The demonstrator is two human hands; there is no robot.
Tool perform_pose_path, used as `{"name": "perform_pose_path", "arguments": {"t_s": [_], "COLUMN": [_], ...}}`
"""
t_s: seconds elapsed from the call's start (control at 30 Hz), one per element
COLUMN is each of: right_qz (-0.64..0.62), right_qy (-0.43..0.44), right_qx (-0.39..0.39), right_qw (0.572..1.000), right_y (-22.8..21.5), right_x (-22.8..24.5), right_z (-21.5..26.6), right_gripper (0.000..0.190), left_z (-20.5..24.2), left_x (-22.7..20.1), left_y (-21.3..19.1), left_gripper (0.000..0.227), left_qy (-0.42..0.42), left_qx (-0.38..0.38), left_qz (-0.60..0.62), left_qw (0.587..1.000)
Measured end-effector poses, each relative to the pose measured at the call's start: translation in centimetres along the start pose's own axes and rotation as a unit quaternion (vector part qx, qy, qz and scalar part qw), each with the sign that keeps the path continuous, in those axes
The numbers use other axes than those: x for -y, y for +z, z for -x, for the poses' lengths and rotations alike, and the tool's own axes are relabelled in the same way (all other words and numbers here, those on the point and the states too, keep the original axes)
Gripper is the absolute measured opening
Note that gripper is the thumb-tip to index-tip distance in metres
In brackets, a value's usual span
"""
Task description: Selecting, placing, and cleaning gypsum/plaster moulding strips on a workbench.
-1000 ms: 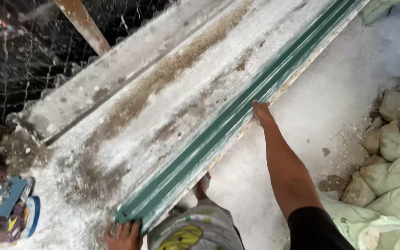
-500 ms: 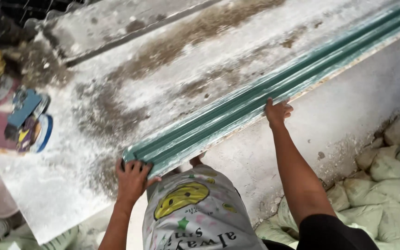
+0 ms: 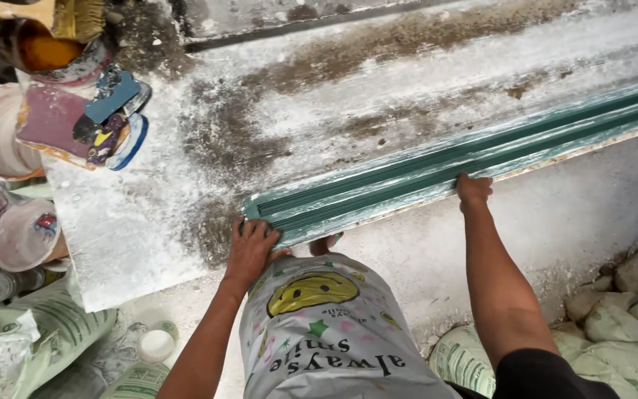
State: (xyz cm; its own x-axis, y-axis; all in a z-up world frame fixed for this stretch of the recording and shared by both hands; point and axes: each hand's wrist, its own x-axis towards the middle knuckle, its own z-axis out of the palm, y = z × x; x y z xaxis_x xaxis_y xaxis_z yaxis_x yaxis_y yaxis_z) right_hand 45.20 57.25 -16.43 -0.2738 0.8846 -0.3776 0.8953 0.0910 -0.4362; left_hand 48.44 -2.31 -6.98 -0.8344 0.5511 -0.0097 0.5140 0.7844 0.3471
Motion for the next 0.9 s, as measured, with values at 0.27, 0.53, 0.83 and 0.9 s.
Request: {"name": "perform_pose_path", "arguments": {"t_s": [0.27,0.53,0.83,0.9], "right_qz": [-0.243,-0.095,-0.077,-0.114], "right_qy": [-0.14,-0.185,-0.449,-0.456], "right_qx": [0.129,-0.021,0.2,0.251], "right_qw": [0.951,0.978,0.868,0.846], "right_y": [0.2,-5.2,-0.3,0.7], "right_x": [-5.2,1.4,18.6,22.3], "right_z": [-4.5,-8.1,-11.3,-10.9], "right_gripper": [0.054,0.042,0.049,0.053], "left_z": [-0.3,-3.7,-30.0,-36.2], "left_x": [0.5,-1.7,2.4,3.3], "left_y": [-0.3,-4.7,-6.9,-7.1], "left_gripper": [0.053,0.066,0.054,0.058], "left_qy": [-0.003,-0.074,-0.157,-0.165], "left_qx": [-0.026,0.003,-0.164,-0.151], "left_qz": [0.06,0.056,0.069,0.058], "left_qw": [0.998,0.996,0.971,0.973]}}
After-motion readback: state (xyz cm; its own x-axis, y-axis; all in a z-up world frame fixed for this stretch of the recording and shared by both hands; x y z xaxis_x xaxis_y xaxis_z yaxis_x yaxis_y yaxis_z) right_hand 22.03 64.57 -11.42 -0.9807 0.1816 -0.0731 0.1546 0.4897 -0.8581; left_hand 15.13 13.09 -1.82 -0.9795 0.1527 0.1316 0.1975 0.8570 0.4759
